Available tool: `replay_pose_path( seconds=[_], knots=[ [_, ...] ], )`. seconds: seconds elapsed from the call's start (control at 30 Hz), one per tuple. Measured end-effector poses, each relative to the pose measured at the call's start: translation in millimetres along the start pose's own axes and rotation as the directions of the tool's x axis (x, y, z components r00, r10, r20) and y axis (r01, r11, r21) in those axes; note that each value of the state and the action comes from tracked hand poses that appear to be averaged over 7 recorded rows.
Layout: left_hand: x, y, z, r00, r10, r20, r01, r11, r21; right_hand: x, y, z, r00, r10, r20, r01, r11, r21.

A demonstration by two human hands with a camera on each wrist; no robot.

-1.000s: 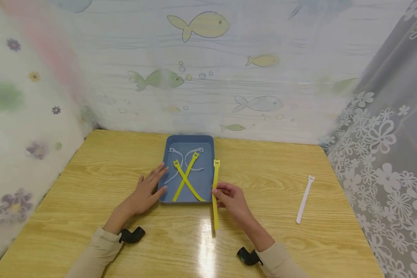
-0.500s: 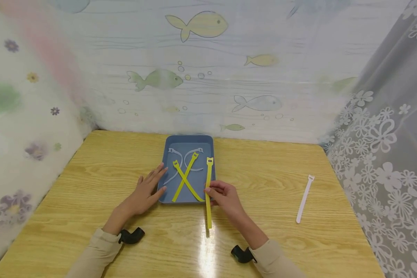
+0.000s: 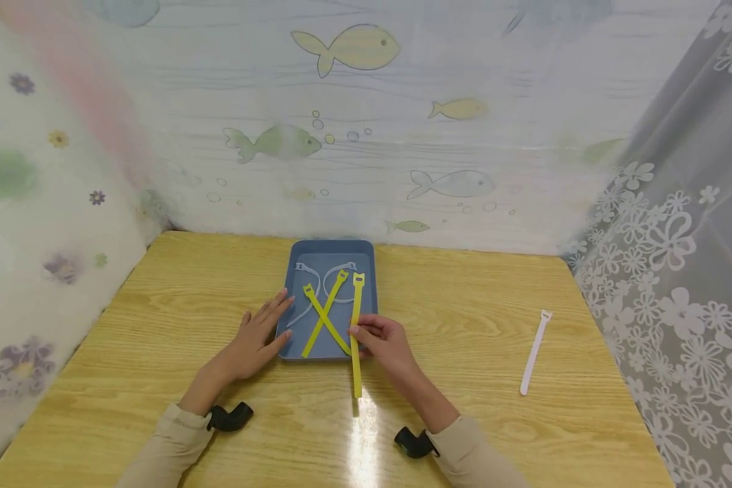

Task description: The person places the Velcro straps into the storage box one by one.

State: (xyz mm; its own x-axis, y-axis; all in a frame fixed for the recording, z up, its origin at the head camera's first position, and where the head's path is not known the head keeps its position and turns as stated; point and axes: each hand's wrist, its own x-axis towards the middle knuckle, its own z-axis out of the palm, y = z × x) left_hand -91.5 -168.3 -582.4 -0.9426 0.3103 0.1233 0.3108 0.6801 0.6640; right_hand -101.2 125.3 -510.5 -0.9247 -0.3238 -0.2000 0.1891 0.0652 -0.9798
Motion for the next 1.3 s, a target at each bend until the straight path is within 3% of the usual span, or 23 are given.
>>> replay_pose_path(
  seconds=[0.37,0.8,1.3],
  knots=[
    [-0.5,-1.1,2.1,1.0,0.013,-0.012,-0.013,1.0,0.005,6.9,-2.4,8.2,1.0,0.016,-0.022,-0.016,1.0,0.018],
    [-4.8,-0.7,6.7,1.0,0.001,-0.02,-0.001,1.0,-0.008,16.3,1.6,18.7,1.0,-0.005,0.013,0.004,0.999,0.038],
    [-0.3,-1.4,1.8,1.0,0.003,-0.018,-0.003,1.0,0.004,42.4,-7.0,29.9,0.999,-0.016,-0.032,0.017,0.999,0.027]
  ],
)
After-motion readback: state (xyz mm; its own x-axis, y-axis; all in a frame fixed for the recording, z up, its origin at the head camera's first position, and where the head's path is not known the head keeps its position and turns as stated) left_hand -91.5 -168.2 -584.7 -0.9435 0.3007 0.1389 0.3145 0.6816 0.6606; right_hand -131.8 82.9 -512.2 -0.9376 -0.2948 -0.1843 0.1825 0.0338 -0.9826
